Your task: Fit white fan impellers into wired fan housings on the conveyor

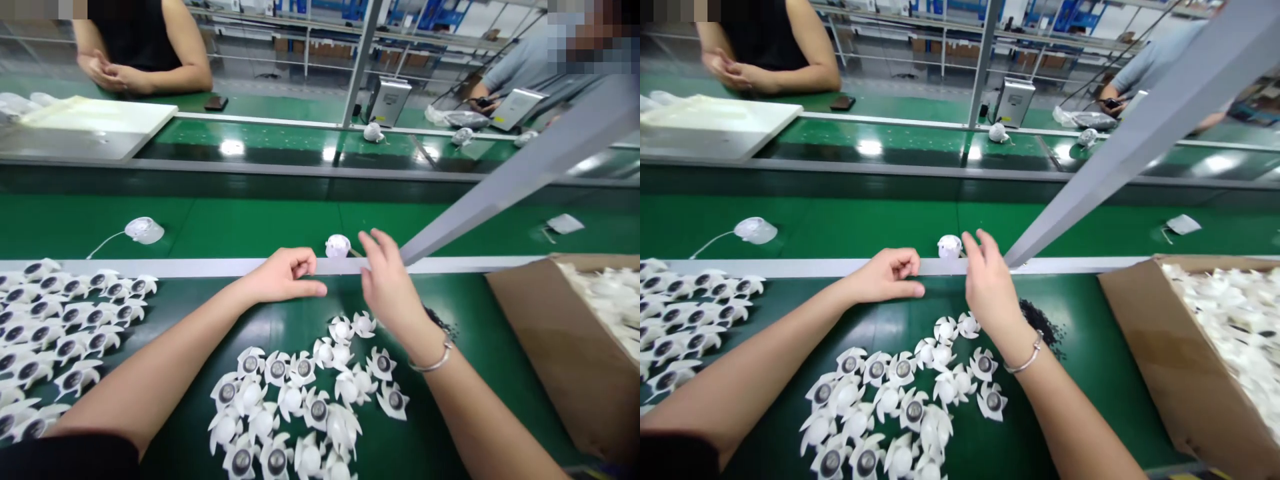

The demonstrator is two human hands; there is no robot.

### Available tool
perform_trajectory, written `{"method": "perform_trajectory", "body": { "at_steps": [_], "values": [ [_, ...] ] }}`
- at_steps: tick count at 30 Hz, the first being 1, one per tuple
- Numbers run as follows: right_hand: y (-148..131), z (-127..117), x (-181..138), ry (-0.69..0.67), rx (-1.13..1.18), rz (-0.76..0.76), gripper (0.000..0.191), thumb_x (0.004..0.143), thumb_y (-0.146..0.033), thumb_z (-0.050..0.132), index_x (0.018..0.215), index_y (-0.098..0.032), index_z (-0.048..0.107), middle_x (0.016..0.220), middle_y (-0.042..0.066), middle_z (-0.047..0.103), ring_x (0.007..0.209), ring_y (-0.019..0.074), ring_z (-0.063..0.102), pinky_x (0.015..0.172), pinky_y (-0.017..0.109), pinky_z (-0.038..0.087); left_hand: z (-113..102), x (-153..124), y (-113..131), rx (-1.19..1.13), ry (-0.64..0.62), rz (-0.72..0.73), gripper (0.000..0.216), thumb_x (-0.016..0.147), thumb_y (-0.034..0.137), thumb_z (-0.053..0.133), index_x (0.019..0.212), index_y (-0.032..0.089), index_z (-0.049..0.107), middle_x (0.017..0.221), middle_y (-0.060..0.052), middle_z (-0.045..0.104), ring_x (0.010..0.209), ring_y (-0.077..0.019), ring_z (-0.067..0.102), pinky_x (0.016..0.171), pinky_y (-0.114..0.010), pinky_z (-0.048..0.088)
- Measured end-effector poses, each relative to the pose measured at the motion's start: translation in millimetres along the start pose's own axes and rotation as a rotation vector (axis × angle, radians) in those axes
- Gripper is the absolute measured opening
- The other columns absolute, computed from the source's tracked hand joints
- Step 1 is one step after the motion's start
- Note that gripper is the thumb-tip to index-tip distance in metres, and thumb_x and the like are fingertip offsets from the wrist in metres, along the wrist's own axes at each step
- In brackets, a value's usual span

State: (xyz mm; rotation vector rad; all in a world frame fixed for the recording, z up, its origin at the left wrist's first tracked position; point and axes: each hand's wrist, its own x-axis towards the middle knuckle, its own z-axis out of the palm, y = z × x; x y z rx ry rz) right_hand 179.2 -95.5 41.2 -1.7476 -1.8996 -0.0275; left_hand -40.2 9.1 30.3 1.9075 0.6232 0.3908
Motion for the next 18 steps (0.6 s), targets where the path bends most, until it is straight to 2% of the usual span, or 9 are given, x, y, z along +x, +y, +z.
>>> {"method": "perform_trajectory", "body": {
  "at_steps": [3, 5, 7, 9, 10, 12, 14, 16, 18],
  "values": [
    [6, -36, -24, 0.115, -0.053, 0.069, 0.054, 0.095, -0.02, 0.05, 0.147, -0.015, 0.039, 0.147, 0.021, 0.039, 0.139, 0.0327, 0.041, 0.113, 0.054, 0.041, 4, -8, 20, 0.209, -0.381, 0.043, 0.05, 0.063, 0.059, 0.081, 0.072, 0.019, 0.052, 0.058, 0.008, 0.037, 0.054, -0.008, 0.03, 0.052, -0.024, 0.021],
    [0, -56, -60, 0.113, -0.04, 0.087, 0.054, 0.093, -0.027, 0.057, 0.144, -0.021, 0.041, 0.145, 0.017, 0.042, 0.137, 0.0319, 0.043, 0.114, 0.053, 0.04, 12, -14, 29, 0.378, -0.494, 0.03, 0.054, 0.056, 0.063, 0.083, 0.07, 0.021, 0.053, 0.055, 0.007, 0.042, 0.053, -0.0098, 0.034, 0.052, -0.027, 0.019],
    [-12, -63, -107, 0.04, -0.003, 0.09, 0.057, 0.091, -0.032, 0.061, 0.144, -0.023, 0.041, 0.147, 0.016, 0.042, 0.137, 0.0325, 0.043, 0.112, 0.053, 0.041, 19, -18, 33, 0.514, -0.517, -0.01, 0.059, 0.046, 0.064, 0.086, 0.071, 0.022, 0.054, 0.059, 0.005, 0.049, 0.056, -0.0127, 0.039, 0.053, -0.028, 0.018],
    [-28, -58, -156, -0.086, 0.03, 0.113, 0.062, 0.092, -0.036, 0.058, 0.148, -0.021, 0.035, 0.152, 0.018, 0.036, 0.141, 0.0346, 0.039, 0.109, 0.053, 0.044, 23, -19, 34, 0.571, -0.54, -0.061, 0.061, 0.041, 0.061, 0.089, 0.077, 0.023, 0.056, 0.064, 0.004, 0.053, 0.059, -0.0147, 0.043, 0.054, -0.027, 0.019],
    [-35, -52, -178, -0.132, 0.053, 0.116, 0.069, 0.091, -0.044, 0.058, 0.15, -0.02, 0.031, 0.155, 0.019, 0.031, 0.142, 0.0369, 0.037, 0.106, 0.054, 0.046, 23, -19, 34, 0.573, -0.559, -0.088, 0.06, 0.043, 0.059, 0.089, 0.08, 0.024, 0.057, 0.066, 0.004, 0.054, 0.059, -0.0149, 0.043, 0.054, -0.027, 0.019],
    [-50, -37, -212, -0.156, 0.08, 0.138, 0.095, 0.082, -0.068, 0.06, 0.154, -0.018, 0.023, 0.16, 0.023, 0.02, 0.144, 0.0437, 0.03, 0.104, 0.06, 0.045, 19, -16, 33, 0.546, -0.584, -0.135, 0.054, 0.05, 0.057, 0.087, 0.084, 0.025, 0.058, 0.067, 0.004, 0.053, 0.058, -0.0141, 0.044, 0.053, -0.027, 0.019],
    [-61, -23, -229, -0.146, 0.066, 0.127, 0.116, 0.069, -0.082, 0.062, 0.156, -0.02, 0.018, 0.162, 0.024, 0.011, 0.146, 0.0496, 0.022, 0.105, 0.069, 0.039, 14, -12, 31, 0.49, -0.592, -0.164, 0.049, 0.057, 0.055, 0.085, 0.085, 0.024, 0.059, 0.066, 0.006, 0.051, 0.057, -0.0126, 0.043, 0.052, -0.027, 0.02],
    [-68, -12, -231, -0.146, 0.023, 0.091, 0.121, 0.063, -0.083, 0.065, 0.156, -0.022, 0.017, 0.163, 0.024, 0.007, 0.147, 0.052, 0.015, 0.105, 0.074, 0.033, 8, -9, 28, 0.413, -0.588, -0.18, 0.047, 0.06, 0.053, 0.084, 0.088, 0.024, 0.06, 0.065, 0.007, 0.049, 0.056, -0.0111, 0.041, 0.052, -0.026, 0.022],
    [-71, -6, -223, -0.16, -0.004, 0.071, 0.122, 0.063, -0.081, 0.067, 0.157, -0.021, 0.018, 0.163, 0.023, 0.005, 0.148, 0.0514, 0.011, 0.106, 0.073, 0.032, 4, -6, 22, 0.329, -0.582, -0.189, 0.047, 0.062, 0.051, 0.084, 0.092, 0.022, 0.062, 0.066, 0.008, 0.047, 0.057, -0.0101, 0.039, 0.053, -0.024, 0.025]
  ]
}}
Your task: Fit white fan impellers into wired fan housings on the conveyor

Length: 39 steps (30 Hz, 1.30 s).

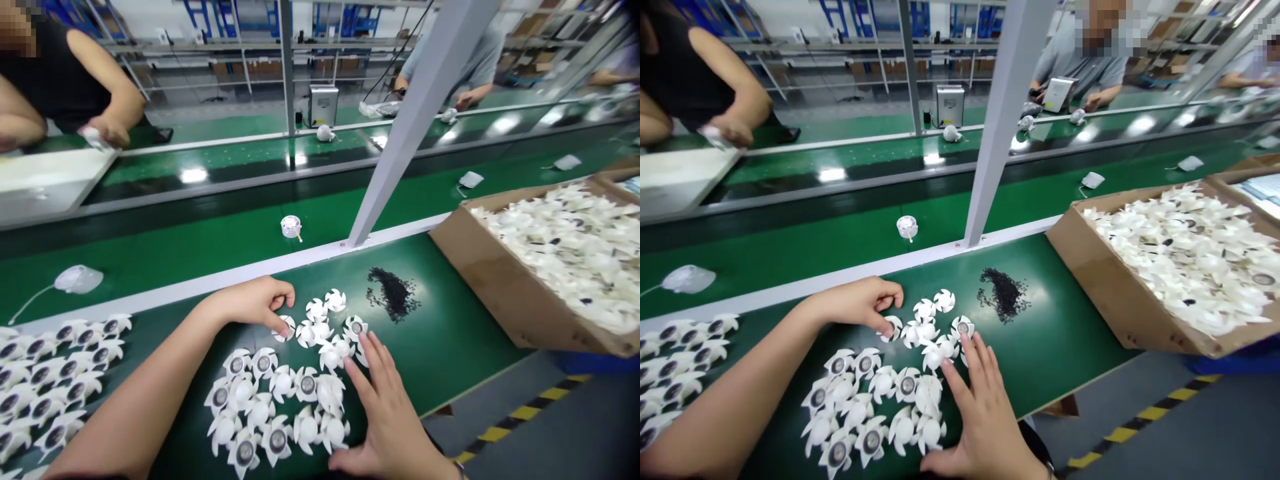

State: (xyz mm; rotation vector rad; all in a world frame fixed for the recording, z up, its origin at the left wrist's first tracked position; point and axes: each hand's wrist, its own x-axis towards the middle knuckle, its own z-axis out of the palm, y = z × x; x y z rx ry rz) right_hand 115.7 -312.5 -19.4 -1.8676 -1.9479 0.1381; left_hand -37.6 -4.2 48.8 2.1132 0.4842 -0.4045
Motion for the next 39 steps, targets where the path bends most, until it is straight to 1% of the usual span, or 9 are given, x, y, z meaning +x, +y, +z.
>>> {"method": "perform_trajectory", "body": {
  "at_steps": [4, 8, 10, 13, 16, 20, 25, 29, 39],
  "values": [
    [-3, 2, 25, -0.001, 0.026, -0.074, 0.124, 0.065, -0.084, 0.063, 0.158, -0.019, 0.014, 0.165, 0.022, 0.003, 0.15, 0.0465, 0.008, 0.111, 0.066, 0.032, -5, 3, -16, -0.239, 0.023, 0.026, 0.049, 0.062, 0.046, 0.085, 0.095, 0.018, 0.061, 0.066, 0.008, 0.042, 0.061, -0.009, 0.037, 0.056, -0.021, 0.029],
    [3, 3, 42, 0.03, 0.035, -0.157, 0.129, 0.063, -0.094, 0.05, 0.159, -0.018, 0.011, 0.165, 0.022, 0.008, 0.15, 0.0447, 0.013, 0.115, 0.068, 0.024, -5, 5, -23, -0.401, 0.07, 0.007, 0.05, 0.064, 0.042, 0.086, 0.096, 0.017, 0.058, 0.063, 0.01, 0.035, 0.06, -0.0075, 0.03, 0.056, -0.02, 0.025],
    [12, 4, 46, 0.097, -0.006, -0.081, 0.122, 0.071, -0.09, 0.048, 0.16, -0.017, 0.01, 0.165, 0.021, 0.012, 0.15, 0.044, 0.014, 0.115, 0.068, 0.024, -3, 6, -22, -0.384, 0.075, -0.004, 0.05, 0.064, 0.044, 0.086, 0.095, 0.017, 0.057, 0.063, 0.011, 0.035, 0.059, -0.007, 0.029, 0.056, -0.02, 0.025],
    [36, 3, 47, 0.251, -0.142, 0.211, 0.101, 0.086, -0.069, 0.053, 0.16, -0.015, 0.012, 0.164, 0.022, 0.013, 0.15, 0.0449, 0.01, 0.111, 0.07, 0.03, -1, 7, -20, -0.371, 0.074, -0.027, 0.052, 0.063, 0.046, 0.086, 0.093, 0.018, 0.054, 0.063, 0.011, 0.035, 0.058, -0.0066, 0.028, 0.055, -0.02, 0.024],
    [61, 0, 45, 0.318, -0.26, 0.334, 0.096, 0.086, -0.065, 0.057, 0.159, -0.017, 0.018, 0.165, 0.021, 0.012, 0.149, 0.0483, 0.01, 0.107, 0.074, 0.031, -1, 8, -21, -0.384, 0.066, -0.048, 0.052, 0.064, 0.045, 0.086, 0.094, 0.018, 0.054, 0.063, 0.011, 0.035, 0.057, -0.0065, 0.029, 0.055, -0.02, 0.024],
    [78, -4, 40, 0.275, -0.307, 0.304, 0.095, 0.085, -0.069, 0.055, 0.158, -0.019, 0.024, 0.165, 0.02, 0.014, 0.148, 0.0489, 0.013, 0.106, 0.074, 0.032, -3, 10, -24, -0.428, 0.05, -0.082, 0.048, 0.066, 0.039, 0.086, 0.096, 0.018, 0.055, 0.065, 0.011, 0.037, 0.058, -0.0063, 0.029, 0.055, -0.02, 0.023],
    [78, -9, 42, 0.129, -0.277, 0.207, 0.086, 0.088, -0.067, 0.051, 0.157, -0.019, 0.03, 0.165, 0.017, 0.014, 0.149, 0.0466, 0.013, 0.108, 0.07, 0.033, -5, 11, -23, -0.422, 0.031, -0.102, 0.041, 0.071, 0.034, 0.083, 0.097, 0.018, 0.056, 0.065, 0.01, 0.036, 0.059, -0.0066, 0.029, 0.056, -0.02, 0.024],
    [78, -8, 45, 0.174, -0.295, 0.364, 0.084, 0.09, -0.062, 0.052, 0.156, -0.013, 0.031, 0.165, 0.021, 0.012, 0.149, 0.0487, 0.01, 0.107, 0.073, 0.032, -7, 12, -19, -0.408, 0.019, -0.132, 0.039, 0.071, 0.032, 0.081, 0.097, 0.018, 0.055, 0.065, 0.01, 0.035, 0.059, -0.0067, 0.029, 0.055, -0.02, 0.025],
    [76, -11, 47, 0.114, -0.318, 0.391, 0.083, 0.09, -0.068, 0.048, 0.154, -0.018, 0.034, 0.166, 0.018, 0.01, 0.15, 0.0461, 0.006, 0.11, 0.069, 0.03, -6, 14, -22, -0.439, 0.003, -0.13, 0.039, 0.072, 0.031, 0.081, 0.098, 0.019, 0.055, 0.066, 0.011, 0.034, 0.058, -0.0062, 0.028, 0.055, -0.02, 0.029]
  ]
}}
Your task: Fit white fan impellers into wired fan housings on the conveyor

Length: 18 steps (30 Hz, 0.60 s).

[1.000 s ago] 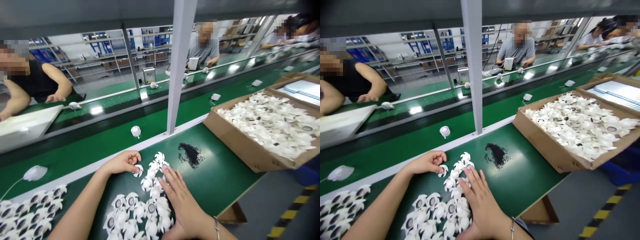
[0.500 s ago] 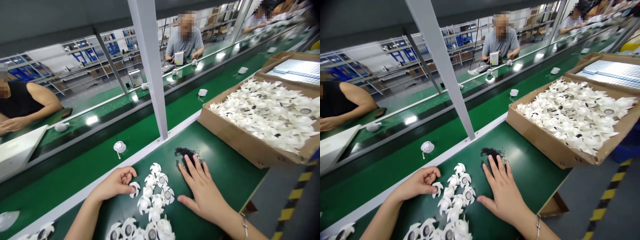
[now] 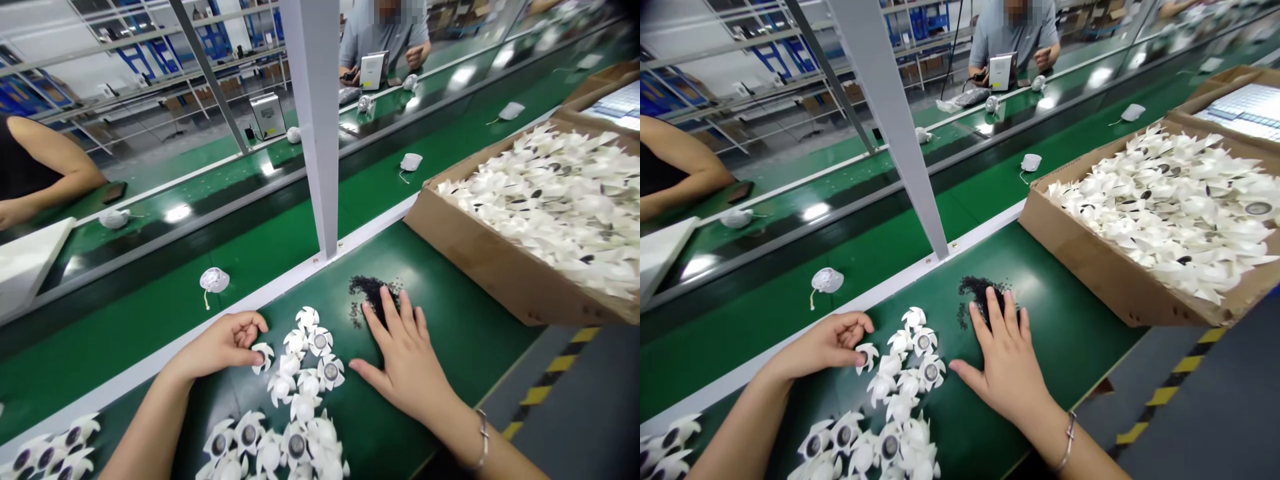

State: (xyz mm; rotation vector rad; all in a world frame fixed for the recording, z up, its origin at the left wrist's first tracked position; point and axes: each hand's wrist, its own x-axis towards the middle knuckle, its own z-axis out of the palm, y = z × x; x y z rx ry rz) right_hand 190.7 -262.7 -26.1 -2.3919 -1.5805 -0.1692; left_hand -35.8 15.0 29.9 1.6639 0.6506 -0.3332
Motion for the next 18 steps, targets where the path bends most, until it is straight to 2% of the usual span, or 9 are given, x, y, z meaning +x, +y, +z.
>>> {"method": "perform_trajectory", "body": {
  "at_steps": [2, 6, 9, 18],
  "values": [
    [-0.6, 0.5, 0.3, -0.008, -0.004, -0.006, 0.081, 0.09, -0.068, 0.048, 0.154, -0.019, 0.035, 0.166, 0.017, 0.009, 0.15, 0.0462, 0.006, 0.11, 0.07, 0.029, 0.1, -0.4, 0.6, 0.014, 0.002, 0.009, 0.039, 0.072, 0.03, 0.081, 0.099, 0.018, 0.055, 0.065, 0.011, 0.034, 0.058, -0.0063, 0.028, 0.055, -0.02, 0.029],
    [-1.4, 2.0, 1.5, 0.011, -0.017, 0.067, 0.084, 0.09, -0.067, 0.048, 0.154, -0.014, 0.034, 0.166, 0.02, 0.007, 0.15, 0.048, 0.006, 0.11, 0.071, 0.029, -0.1, -1.2, 1.9, 0.049, 0.006, 0.036, 0.038, 0.072, 0.031, 0.082, 0.098, 0.018, 0.057, 0.065, 0.011, 0.035, 0.059, -0.0065, 0.029, 0.055, -0.02, 0.028],
    [-1.6, 2.7, 2.4, 0.002, -0.001, 0.011, 0.08, 0.089, -0.067, 0.05, 0.152, -0.018, 0.039, 0.166, 0.017, 0.007, 0.15, 0.0483, 0.006, 0.11, 0.071, 0.03, -0.6, -1.1, 1.3, 0.057, 0.012, 0.047, 0.038, 0.073, 0.031, 0.082, 0.099, 0.018, 0.057, 0.065, 0.011, 0.035, 0.06, -0.0067, 0.029, 0.056, -0.02, 0.028],
    [-0.5, 4.0, 2.1, 0.018, -0.015, 0.02, 0.081, 0.09, -0.066, 0.049, 0.153, -0.018, 0.037, 0.166, 0.019, 0.007, 0.149, 0.0489, 0.007, 0.108, 0.072, 0.031, -0.3, -1.1, 2.7, 0.061, 0.013, 0.05, 0.04, 0.071, 0.031, 0.083, 0.098, 0.018, 0.057, 0.065, 0.011, 0.035, 0.06, -0.0063, 0.029, 0.056, -0.02, 0.028]
  ]
}}
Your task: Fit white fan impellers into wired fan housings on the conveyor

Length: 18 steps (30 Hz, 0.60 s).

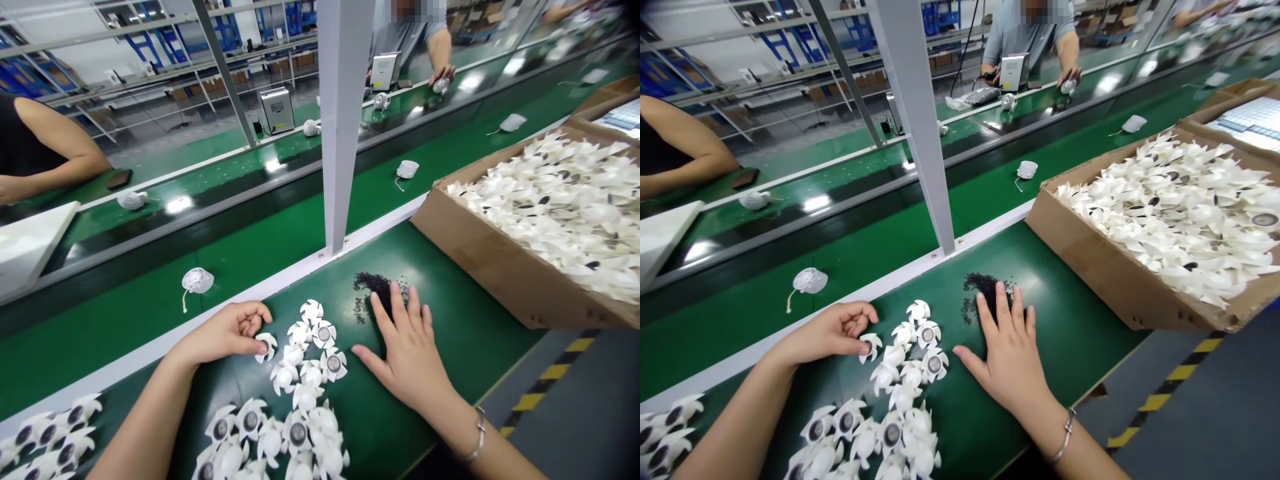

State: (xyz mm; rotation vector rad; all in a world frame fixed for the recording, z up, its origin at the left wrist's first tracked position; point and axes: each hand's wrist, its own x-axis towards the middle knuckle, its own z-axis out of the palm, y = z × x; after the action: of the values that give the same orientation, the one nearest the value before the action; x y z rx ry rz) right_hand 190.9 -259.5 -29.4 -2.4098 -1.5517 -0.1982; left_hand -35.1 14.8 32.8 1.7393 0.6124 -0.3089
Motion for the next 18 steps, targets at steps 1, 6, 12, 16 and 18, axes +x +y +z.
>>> {"method": "perform_trajectory", "body": {
  "at_steps": [1, 6, 12, 16, 18],
  "values": [
    [0.0, 0.1, -0.1, 0.001, -0.002, 0.006, 0.081, 0.09, -0.066, 0.049, 0.153, -0.017, 0.036, 0.166, 0.019, 0.007, 0.149, 0.0489, 0.007, 0.107, 0.073, 0.031, -0.1, 0.3, -0.1, 0.005, 0.002, 0.003, 0.041, 0.07, 0.031, 0.083, 0.098, 0.018, 0.057, 0.065, 0.011, 0.035, 0.06, -0.0063, 0.029, 0.056, -0.02, 0.028],
    [-0.4, -0.2, 0.0, -0.014, -0.003, 0.005, 0.079, 0.09, -0.066, 0.048, 0.153, -0.02, 0.037, 0.166, 0.018, 0.006, 0.15, 0.0482, 0.007, 0.108, 0.072, 0.03, -0.6, 0.9, -1.2, 0.019, -0.003, 0.011, 0.042, 0.071, 0.033, 0.083, 0.099, 0.018, 0.057, 0.065, 0.011, 0.035, 0.059, -0.0062, 0.029, 0.056, -0.02, 0.027],
    [-1.4, 0.8, 0.5, -0.017, -0.004, 0.026, 0.083, 0.091, -0.067, 0.046, 0.155, -0.017, 0.032, 0.166, 0.019, 0.006, 0.15, 0.0466, 0.007, 0.109, 0.071, 0.03, -0.2, -0.2, -1.1, 0.02, 0.001, 0.006, 0.042, 0.071, 0.033, 0.083, 0.1, 0.018, 0.057, 0.066, 0.01, 0.036, 0.06, -0.0063, 0.03, 0.056, -0.02, 0.028],
    [-0.1, 0.4, 0.1, -0.002, 0.025, 0.07, 0.078, 0.094, -0.063, 0.044, 0.155, -0.017, 0.031, 0.166, 0.018, 0.01, 0.15, 0.0448, 0.01, 0.11, 0.074, 0.026, -0.8, 0.7, -2.0, 0.015, -0.003, 0.008, 0.042, 0.071, 0.033, 0.083, 0.1, 0.018, 0.057, 0.067, 0.01, 0.036, 0.06, -0.0061, 0.03, 0.056, -0.02, 0.028],
    [1.8, -0.5, -0.8, 0.041, 0.065, 0.154, 0.072, 0.097, -0.057, 0.042, 0.154, -0.015, 0.03, 0.165, 0.019, 0.014, 0.151, 0.0423, 0.011, 0.111, 0.073, 0.024, -1.0, 1.0, -3.1, 0.009, -0.004, 0.012, 0.042, 0.071, 0.034, 0.083, 0.1, 0.018, 0.057, 0.066, 0.011, 0.035, 0.059, -0.006, 0.03, 0.056, -0.02, 0.028]
  ]
}}
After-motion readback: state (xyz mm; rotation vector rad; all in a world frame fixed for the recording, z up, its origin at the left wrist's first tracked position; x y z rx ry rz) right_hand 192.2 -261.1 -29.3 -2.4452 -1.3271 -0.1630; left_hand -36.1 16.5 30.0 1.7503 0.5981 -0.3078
